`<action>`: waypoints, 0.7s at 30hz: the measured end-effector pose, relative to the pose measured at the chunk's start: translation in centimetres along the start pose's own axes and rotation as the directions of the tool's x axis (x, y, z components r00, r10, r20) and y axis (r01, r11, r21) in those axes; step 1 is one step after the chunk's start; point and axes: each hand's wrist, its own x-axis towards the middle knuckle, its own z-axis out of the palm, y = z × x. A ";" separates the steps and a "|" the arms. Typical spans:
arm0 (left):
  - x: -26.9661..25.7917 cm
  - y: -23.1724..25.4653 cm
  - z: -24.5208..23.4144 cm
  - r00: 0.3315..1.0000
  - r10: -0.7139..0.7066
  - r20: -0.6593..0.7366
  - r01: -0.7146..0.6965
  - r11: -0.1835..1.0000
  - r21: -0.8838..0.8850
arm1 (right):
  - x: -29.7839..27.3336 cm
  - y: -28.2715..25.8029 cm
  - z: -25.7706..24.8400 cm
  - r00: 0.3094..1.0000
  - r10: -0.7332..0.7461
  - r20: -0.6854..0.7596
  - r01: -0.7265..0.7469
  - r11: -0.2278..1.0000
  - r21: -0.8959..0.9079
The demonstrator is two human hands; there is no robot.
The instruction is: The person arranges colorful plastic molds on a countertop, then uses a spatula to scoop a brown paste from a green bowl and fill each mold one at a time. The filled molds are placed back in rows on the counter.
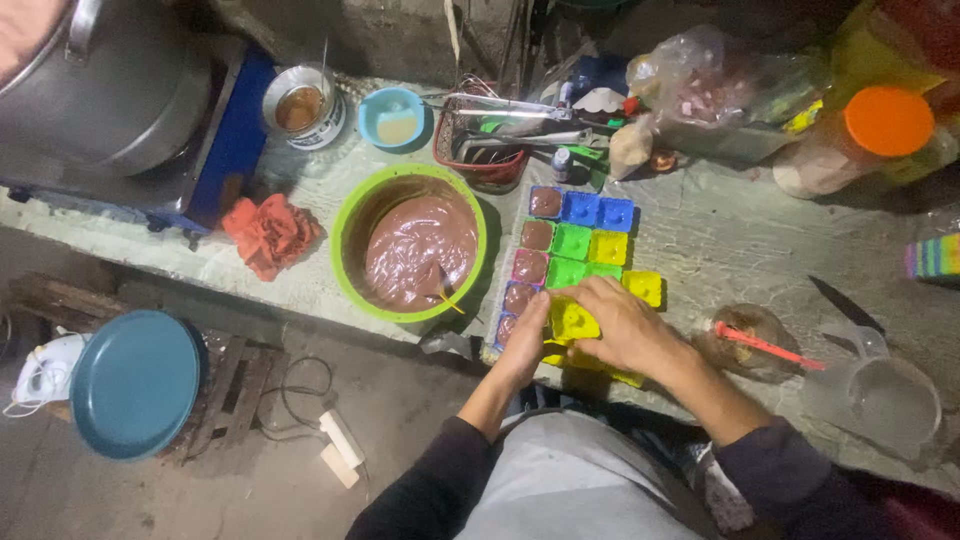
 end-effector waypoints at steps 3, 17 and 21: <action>-2.6 4.1 2.6 0.995 -0.080 0.063 0.083 0.995 -0.056 | 0.0 0.3 -0.2 0.997 -0.048 -0.061 0.055 0.990 0.126; -3.0 4.6 1.7 0.998 -0.062 0.011 0.063 0.998 -0.022 | 4.7 18.5 1.1 0.850 0.513 -0.121 -0.493 0.855 0.163; -3.5 5.1 1.2 0.997 -0.063 -0.038 0.063 0.998 -0.003 | 5.7 25.0 5.6 0.884 0.447 -0.134 -0.457 0.888 -0.053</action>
